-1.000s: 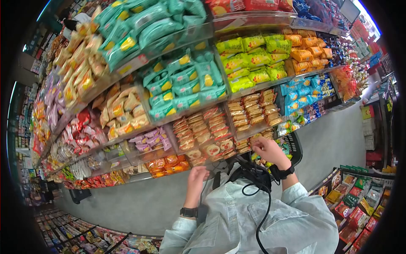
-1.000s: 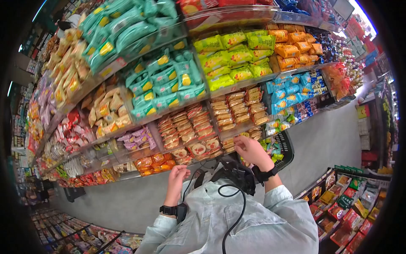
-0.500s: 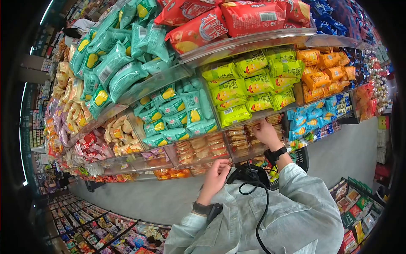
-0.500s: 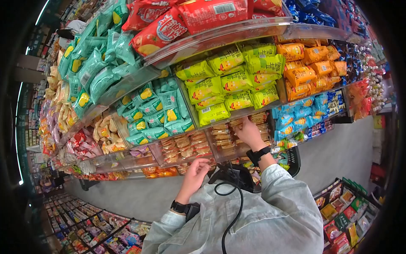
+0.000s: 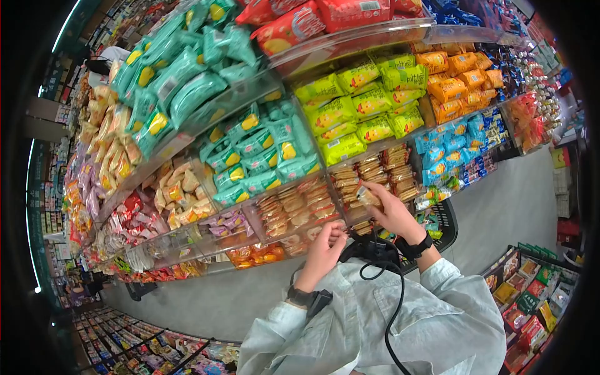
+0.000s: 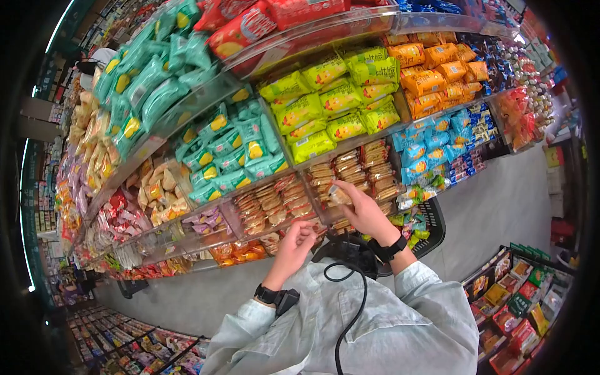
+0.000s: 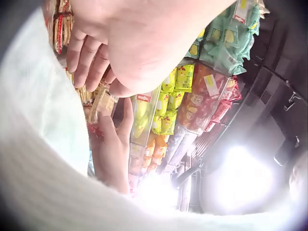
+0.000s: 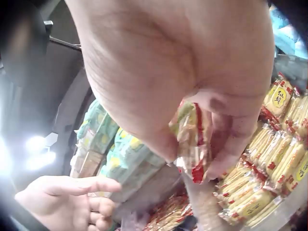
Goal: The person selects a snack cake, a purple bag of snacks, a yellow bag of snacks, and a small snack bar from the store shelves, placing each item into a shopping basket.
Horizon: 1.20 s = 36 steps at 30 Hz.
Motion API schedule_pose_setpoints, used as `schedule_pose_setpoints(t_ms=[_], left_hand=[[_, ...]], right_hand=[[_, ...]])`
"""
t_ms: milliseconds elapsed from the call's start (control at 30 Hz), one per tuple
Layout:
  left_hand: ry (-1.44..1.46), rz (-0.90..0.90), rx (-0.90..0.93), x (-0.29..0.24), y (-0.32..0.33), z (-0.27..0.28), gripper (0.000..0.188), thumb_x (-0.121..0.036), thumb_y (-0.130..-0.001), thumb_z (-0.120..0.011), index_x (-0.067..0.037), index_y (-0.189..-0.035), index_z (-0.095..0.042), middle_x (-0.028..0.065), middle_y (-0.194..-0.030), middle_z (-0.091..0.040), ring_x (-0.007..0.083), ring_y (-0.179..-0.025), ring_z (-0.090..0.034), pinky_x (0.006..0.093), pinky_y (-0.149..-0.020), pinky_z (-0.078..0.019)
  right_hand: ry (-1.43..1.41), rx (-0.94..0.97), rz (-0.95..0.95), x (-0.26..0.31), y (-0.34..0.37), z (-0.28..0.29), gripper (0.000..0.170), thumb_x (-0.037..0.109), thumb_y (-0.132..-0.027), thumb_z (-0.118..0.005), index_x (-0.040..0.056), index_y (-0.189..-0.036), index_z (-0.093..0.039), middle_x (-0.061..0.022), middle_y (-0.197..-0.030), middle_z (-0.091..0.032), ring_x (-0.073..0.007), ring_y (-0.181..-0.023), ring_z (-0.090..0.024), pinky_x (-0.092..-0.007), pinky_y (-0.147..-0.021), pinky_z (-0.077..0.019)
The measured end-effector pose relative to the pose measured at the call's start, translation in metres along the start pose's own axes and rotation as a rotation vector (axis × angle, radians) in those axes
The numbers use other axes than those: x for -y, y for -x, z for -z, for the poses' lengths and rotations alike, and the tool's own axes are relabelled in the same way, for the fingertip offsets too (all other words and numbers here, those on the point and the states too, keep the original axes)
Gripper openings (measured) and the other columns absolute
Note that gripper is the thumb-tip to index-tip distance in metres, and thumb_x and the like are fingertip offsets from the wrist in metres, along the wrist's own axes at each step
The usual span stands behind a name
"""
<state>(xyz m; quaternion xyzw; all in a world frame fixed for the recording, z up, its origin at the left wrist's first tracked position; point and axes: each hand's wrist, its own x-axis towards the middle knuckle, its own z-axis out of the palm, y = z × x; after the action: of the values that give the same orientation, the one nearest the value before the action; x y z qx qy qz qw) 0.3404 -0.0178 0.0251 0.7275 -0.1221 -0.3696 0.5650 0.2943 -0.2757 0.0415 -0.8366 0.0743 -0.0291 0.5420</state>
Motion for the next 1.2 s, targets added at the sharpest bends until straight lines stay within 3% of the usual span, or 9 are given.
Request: schedule_pose_setpoints(t_ms=[100, 133, 233, 367, 433, 633, 800, 1000, 1200], left_hand=[[0.143, -0.047, -0.036, 0.008, 0.024, 0.013, 0.056, -0.012, -0.102, -0.070, -0.005, -0.152, -0.045, 0.0101, -0.123, -0.065, 0.0148, -0.098, -0.066, 0.0314, -0.089, -0.0548], [0.132, -0.072, -0.012, 0.009, 0.033, 0.023, 0.063, -0.006, -0.104, -0.066, -0.008, -0.158, -0.035, 0.0108, -0.133, -0.059, 0.0131, -0.102, -0.066, 0.0299, -0.095, -0.0532], [0.172, -0.108, 0.011, 0.018, 0.061, 0.043, 0.062, -0.006, -0.104, -0.067, -0.008, -0.158, -0.036, 0.0098, -0.131, -0.060, 0.0136, -0.103, -0.066, 0.0302, -0.096, -0.0527], [0.101, -0.079, 0.298, 0.058, 0.103, 0.067, 0.040, -0.009, -0.104, -0.069, -0.007, -0.142, -0.055, 0.0036, -0.118, -0.065, 0.0111, -0.105, -0.064, 0.0285, -0.093, -0.0525], [0.125, -0.064, 0.302, 0.072, 0.132, 0.065, 0.030, -0.009, -0.105, -0.068, -0.007, -0.133, -0.060, 0.0009, -0.111, -0.067, 0.0097, -0.100, -0.065, 0.0275, -0.089, -0.0531], [0.317, -0.015, 0.525, 0.129, 0.194, 0.039, 0.035, -0.014, -0.104, -0.070, -0.003, -0.134, -0.054, 0.0043, -0.109, -0.070, 0.0103, -0.099, -0.067, 0.0294, -0.084, -0.0544], [0.273, -0.022, 0.619, 0.127, 0.218, 0.026, 0.042, -0.014, -0.105, -0.071, 0.000, -0.136, -0.046, 0.0123, -0.114, -0.074, 0.0150, -0.104, -0.071, 0.0302, -0.089, -0.0546], [0.170, 0.083, 0.624, 0.111, 0.228, -0.006, 0.045, -0.017, -0.101, -0.077, -0.001, -0.129, -0.046, 0.0129, -0.113, -0.075, 0.0148, -0.101, -0.072, 0.0298, -0.084, -0.0562], [0.108, 0.122, 0.609, 0.099, 0.218, -0.114, 0.048, -0.016, -0.095, -0.084, -0.004, -0.122, -0.046, 0.0088, -0.102, -0.076, 0.0107, -0.091, -0.069, 0.0291, -0.078, -0.0552]], right_hand=[[-0.083, 0.144, -0.256, 0.063, 0.030, -0.015, 0.063, 0.011, -0.093, -0.073, 0.0116, -0.150, -0.048, -0.0168, -0.124, -0.074, -0.0394, -0.105, -0.074, -0.0442, -0.088, -0.0586], [-0.005, 0.077, -0.114, 0.062, 0.044, -0.031, 0.056, 0.015, -0.092, -0.077, 0.0096, -0.144, -0.055, -0.0136, -0.111, -0.078, -0.0326, -0.089, -0.077, -0.0400, -0.078, -0.0595], [-0.033, 0.146, -0.064, 0.080, 0.086, -0.067, 0.045, 0.018, -0.092, -0.079, 0.0074, -0.133, -0.064, -0.0136, -0.112, -0.078, -0.0293, -0.087, -0.075, -0.0368, -0.077, -0.0582], [0.019, 0.004, -0.149, 0.109, 0.148, -0.118, 0.042, 0.013, -0.090, -0.080, 0.0044, -0.129, -0.069, -0.0106, -0.116, -0.074, -0.0244, -0.106, -0.072, -0.0350, -0.092, -0.0554], [0.005, -0.096, -0.184, 0.114, 0.180, -0.144, 0.048, 0.014, -0.090, -0.081, 0.0051, -0.134, -0.066, -0.0127, -0.118, -0.071, -0.0251, -0.102, -0.071, -0.0356, -0.090, -0.0555], [-0.206, -0.311, -0.407, 0.134, 0.246, -0.181, 0.054, 0.004, -0.094, -0.076, 0.0050, -0.144, -0.056, -0.0066, -0.110, -0.064, -0.0104, -0.089, -0.065, -0.0281, -0.078, -0.0563], [0.022, -0.244, -0.447, 0.144, 0.272, -0.176, 0.032, 0.004, -0.097, -0.071, 0.0012, -0.128, -0.068, -0.0078, -0.116, -0.071, -0.0148, -0.092, -0.072, -0.0303, -0.084, -0.0591], [-0.068, -0.254, -0.368, 0.117, 0.302, -0.151, 0.037, 0.004, -0.096, -0.070, 0.0021, -0.133, -0.065, -0.0102, -0.116, -0.075, -0.0179, -0.098, -0.074, -0.0330, -0.089, -0.0597], [-0.143, -0.244, -0.305, 0.068, 0.355, -0.079, 0.041, 0.008, -0.098, -0.071, 0.0017, -0.138, -0.061, -0.0110, -0.116, -0.076, -0.0207, -0.101, -0.076, -0.0347, -0.092, -0.0595]])
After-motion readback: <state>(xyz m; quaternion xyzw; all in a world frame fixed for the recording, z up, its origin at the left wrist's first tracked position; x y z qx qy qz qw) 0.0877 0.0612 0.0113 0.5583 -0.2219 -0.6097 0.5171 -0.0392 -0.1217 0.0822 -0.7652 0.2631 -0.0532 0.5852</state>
